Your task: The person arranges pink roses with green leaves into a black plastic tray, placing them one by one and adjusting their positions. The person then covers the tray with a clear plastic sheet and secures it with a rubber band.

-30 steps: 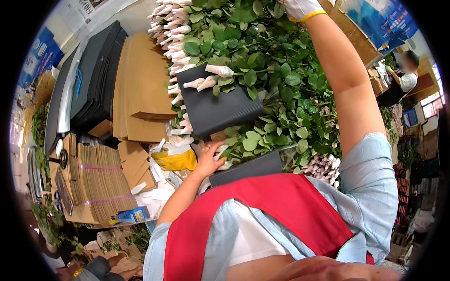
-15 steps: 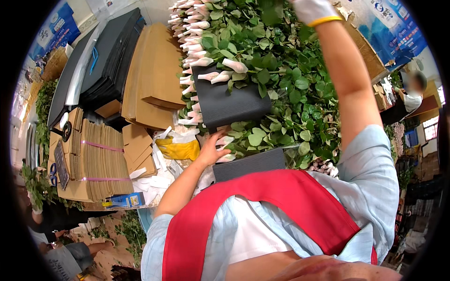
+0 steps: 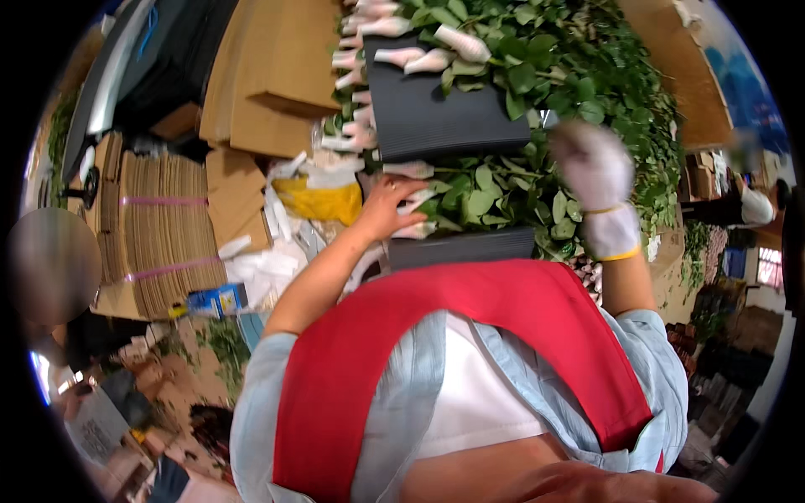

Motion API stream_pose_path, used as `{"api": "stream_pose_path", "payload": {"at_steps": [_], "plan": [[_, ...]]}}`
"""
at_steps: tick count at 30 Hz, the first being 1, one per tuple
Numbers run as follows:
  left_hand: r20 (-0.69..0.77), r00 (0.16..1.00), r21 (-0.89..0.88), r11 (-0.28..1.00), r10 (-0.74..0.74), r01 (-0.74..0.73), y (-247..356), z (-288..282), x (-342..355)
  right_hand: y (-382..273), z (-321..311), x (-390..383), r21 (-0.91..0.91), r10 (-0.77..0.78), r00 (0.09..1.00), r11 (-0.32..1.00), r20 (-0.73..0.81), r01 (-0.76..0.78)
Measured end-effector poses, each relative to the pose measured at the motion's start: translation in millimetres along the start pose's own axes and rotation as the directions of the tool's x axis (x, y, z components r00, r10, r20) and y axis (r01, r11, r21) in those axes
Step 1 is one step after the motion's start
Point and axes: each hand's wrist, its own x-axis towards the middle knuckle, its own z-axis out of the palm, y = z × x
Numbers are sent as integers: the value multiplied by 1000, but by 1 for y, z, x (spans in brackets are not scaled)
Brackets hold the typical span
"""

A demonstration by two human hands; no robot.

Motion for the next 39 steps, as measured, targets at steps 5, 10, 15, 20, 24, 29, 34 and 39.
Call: {"api": "stream_pose_path", "payload": {"at_steps": [5,10,15,20,24,29,34,39], "plan": [[-49,998,57,998,26,-23,4,5,-16,-75,13,98,-350,62,963,936,263,36],[-69,988,482,872,139,-89,23,-8,-9,-73,-6,137,-127,132,981,985,145,-114],[34,999,214,976,31,-38,2,-1,-1,29,-122,147,556,311,924,738,223,-382],[-11,998,129,990,56,-54,-11,8,0,59,-170,136,315,182,963,942,-201,-112],[-9,998,25,997,70,-70,-9,6,3,58,-93,159,226,68,969,974,-236,-14],[64,997,90,995,31,-37,-1,4,5,95,-52,191,281,45,974,959,-222,20],[60,997,111,993,42,-49,-4,2,3,90,-172,138,199,112,917,979,-383,-37],[17,998,72,995,65,-66,-10,1,-2,33,-194,58,-44,-120,936,993,-330,112]]}}
